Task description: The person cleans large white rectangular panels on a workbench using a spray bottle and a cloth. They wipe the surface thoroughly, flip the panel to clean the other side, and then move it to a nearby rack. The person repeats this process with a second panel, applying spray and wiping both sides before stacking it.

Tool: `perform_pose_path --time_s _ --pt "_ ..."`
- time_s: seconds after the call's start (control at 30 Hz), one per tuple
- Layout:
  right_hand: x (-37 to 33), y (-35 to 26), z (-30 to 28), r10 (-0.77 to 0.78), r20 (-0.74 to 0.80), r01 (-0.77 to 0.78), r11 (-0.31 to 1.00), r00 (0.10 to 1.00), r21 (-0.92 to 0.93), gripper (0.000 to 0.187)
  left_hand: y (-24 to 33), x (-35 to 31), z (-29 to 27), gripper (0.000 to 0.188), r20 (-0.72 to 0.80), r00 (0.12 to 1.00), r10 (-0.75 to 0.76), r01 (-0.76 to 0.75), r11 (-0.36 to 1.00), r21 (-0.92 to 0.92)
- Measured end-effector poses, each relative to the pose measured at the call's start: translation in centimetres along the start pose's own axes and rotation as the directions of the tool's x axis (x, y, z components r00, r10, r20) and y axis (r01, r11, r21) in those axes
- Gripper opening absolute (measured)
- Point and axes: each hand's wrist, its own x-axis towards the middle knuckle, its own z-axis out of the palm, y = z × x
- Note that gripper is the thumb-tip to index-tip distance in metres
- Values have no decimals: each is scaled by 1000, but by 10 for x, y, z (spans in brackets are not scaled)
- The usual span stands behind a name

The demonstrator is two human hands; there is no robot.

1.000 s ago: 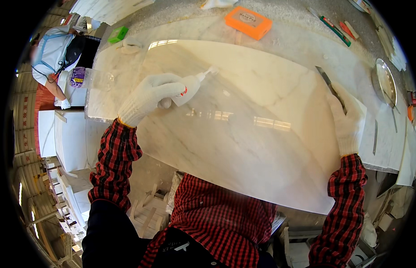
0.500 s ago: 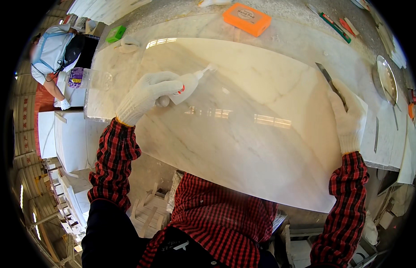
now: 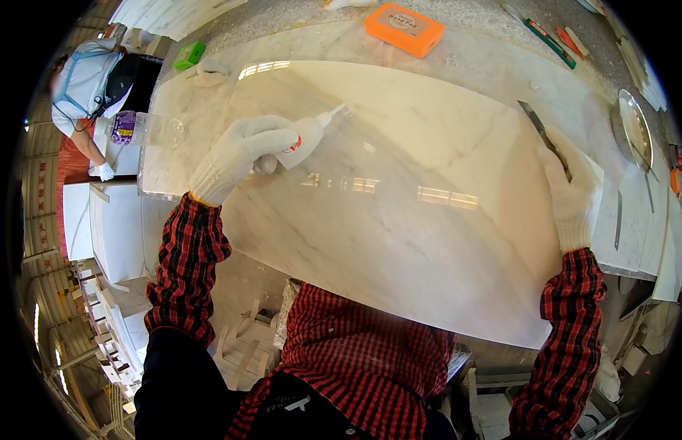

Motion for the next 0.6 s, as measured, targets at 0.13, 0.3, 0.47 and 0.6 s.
perform_pose_path --time_s 0.13,0.3,0.47,0.6 --pt "1 0 -1 -11 10 12 1000 1000 -5 29 6 -1 1 37 -5 1000 7 -7 1000 9" --pt "0 5 1 -1 -4 1 1000 1000 22 30 7 3 1 37 13 1000 15 -15 1000 19" --pt "0 4 2 6 -6 -5 1000 1000 26 30 5 6 2 37 -5 1000 15 -15 999 30" --pt "0 6 1 -19 -15 19 1000 1000 3 31 8 5 3 38 5 1000 9 -9 1000 22"
